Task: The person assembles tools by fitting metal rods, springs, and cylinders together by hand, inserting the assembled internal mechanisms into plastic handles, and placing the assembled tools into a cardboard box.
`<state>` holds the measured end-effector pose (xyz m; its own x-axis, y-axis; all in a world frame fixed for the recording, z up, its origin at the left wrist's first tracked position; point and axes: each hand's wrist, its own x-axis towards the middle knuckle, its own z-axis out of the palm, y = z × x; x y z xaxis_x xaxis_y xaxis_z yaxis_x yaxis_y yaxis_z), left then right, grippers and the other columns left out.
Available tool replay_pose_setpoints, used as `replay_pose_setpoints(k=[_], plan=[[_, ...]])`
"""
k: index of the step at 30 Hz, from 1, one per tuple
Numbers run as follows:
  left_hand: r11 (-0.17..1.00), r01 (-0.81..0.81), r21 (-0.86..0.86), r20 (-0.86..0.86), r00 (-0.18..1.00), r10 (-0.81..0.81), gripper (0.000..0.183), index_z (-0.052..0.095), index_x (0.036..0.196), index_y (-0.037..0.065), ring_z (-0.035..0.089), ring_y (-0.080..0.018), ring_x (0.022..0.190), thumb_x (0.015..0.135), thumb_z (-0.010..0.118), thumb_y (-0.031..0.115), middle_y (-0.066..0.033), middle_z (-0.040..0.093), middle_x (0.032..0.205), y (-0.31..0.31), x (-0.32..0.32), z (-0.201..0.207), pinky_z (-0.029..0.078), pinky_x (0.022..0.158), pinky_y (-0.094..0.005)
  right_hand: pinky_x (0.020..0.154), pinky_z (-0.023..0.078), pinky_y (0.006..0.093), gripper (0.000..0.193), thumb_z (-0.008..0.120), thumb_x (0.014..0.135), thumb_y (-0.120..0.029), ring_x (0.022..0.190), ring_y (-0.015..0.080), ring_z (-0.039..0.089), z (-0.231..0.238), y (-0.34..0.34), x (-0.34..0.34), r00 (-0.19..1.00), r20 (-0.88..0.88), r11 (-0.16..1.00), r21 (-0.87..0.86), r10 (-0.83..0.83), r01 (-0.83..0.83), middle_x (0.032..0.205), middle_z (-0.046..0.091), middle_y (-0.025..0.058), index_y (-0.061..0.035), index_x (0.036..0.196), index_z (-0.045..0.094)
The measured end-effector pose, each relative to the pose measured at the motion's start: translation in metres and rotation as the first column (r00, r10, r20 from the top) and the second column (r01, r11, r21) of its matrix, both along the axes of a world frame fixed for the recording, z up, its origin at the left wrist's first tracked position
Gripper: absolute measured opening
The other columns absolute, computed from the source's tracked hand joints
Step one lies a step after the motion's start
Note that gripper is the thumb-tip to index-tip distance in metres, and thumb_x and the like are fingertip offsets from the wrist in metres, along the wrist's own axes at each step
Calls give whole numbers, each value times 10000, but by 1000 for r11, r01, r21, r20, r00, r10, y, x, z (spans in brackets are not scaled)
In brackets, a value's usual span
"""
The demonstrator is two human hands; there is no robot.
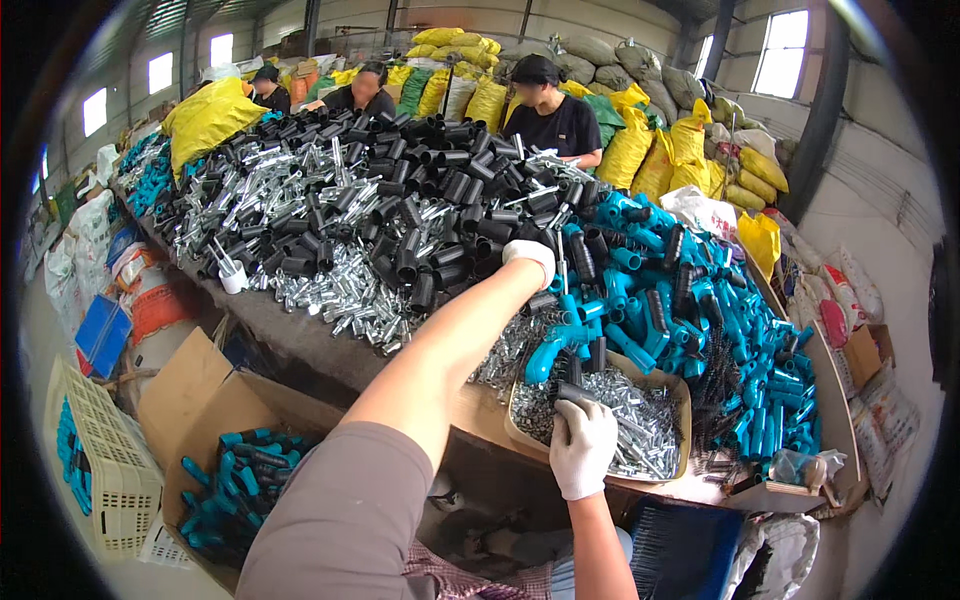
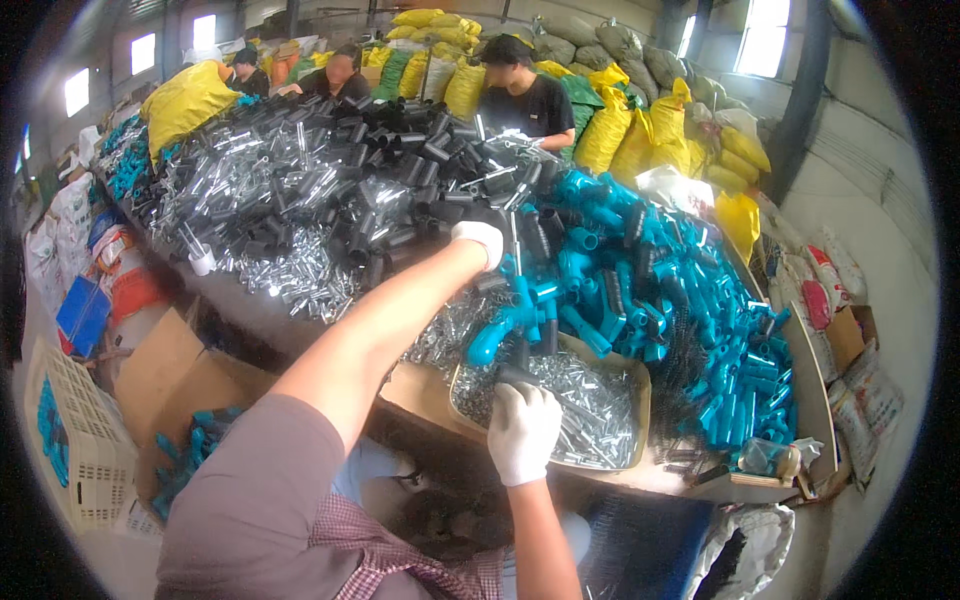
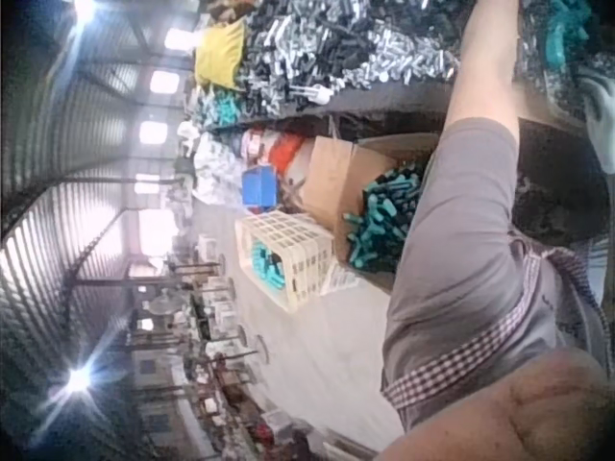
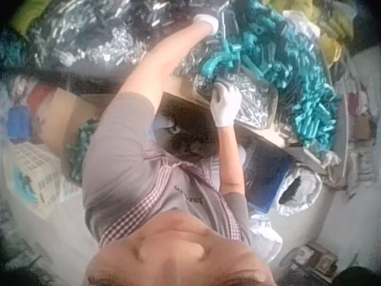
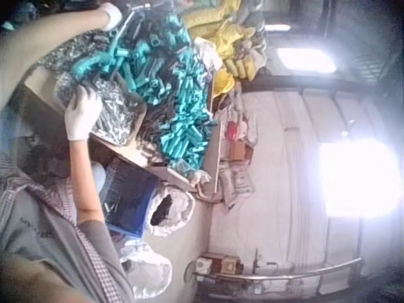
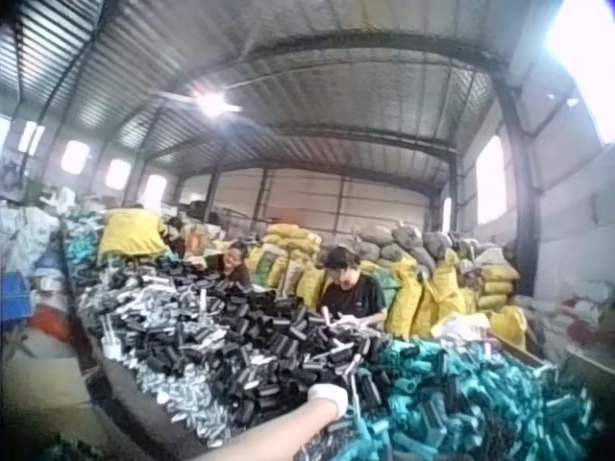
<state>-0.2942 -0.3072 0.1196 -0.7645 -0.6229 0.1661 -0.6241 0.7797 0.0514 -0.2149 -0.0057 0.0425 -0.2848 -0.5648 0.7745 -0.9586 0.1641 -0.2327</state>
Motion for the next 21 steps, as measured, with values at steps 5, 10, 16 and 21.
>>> replay_pose_setpoints(k=[5,10,16,21], plan=[[1000,15,15,4,1000,-15,259,755,1057,119,707,-251,1006,865,588,168,-91,728,1107,20,-5,-7,561,773,-406,836,466,430,199,690,741,-8,913,326,602,-5,3,-2,1000,-3,1000,-9,-28,28,933,653,104,-79,927,681],[952,275,133,-353,911,-214,307,746,1008,58,700,-347,966,858,604,285,-164,723,1052,14,7,27,549,826,-451,837,463,422,191,690,753,-17,912,324,600,-2,6,-4,1000,-9,1000,-4,-11,11,954,652,100,-85,932,679],[566,754,335,-936,337,105,200,729,1004,40,619,-128,764,925,587,155,-30,693,857,-15,55,56,489,667,-306,838,464,425,211,698,749,-23,932,323,602,-1,2,-2,1000,-8,999,-49,-6,5,966,654,100,-87,949,674],[680,714,169,-982,181,55,255,655,1101,12,633,-162,886,978,564,215,-76,693,976,-40,138,47,499,768,-299,845,466,432,208,698,748,-28,935,328,599,-1,2,-2,1000,0,999,-53,3,-3,972,650,104,-88,945,674]])
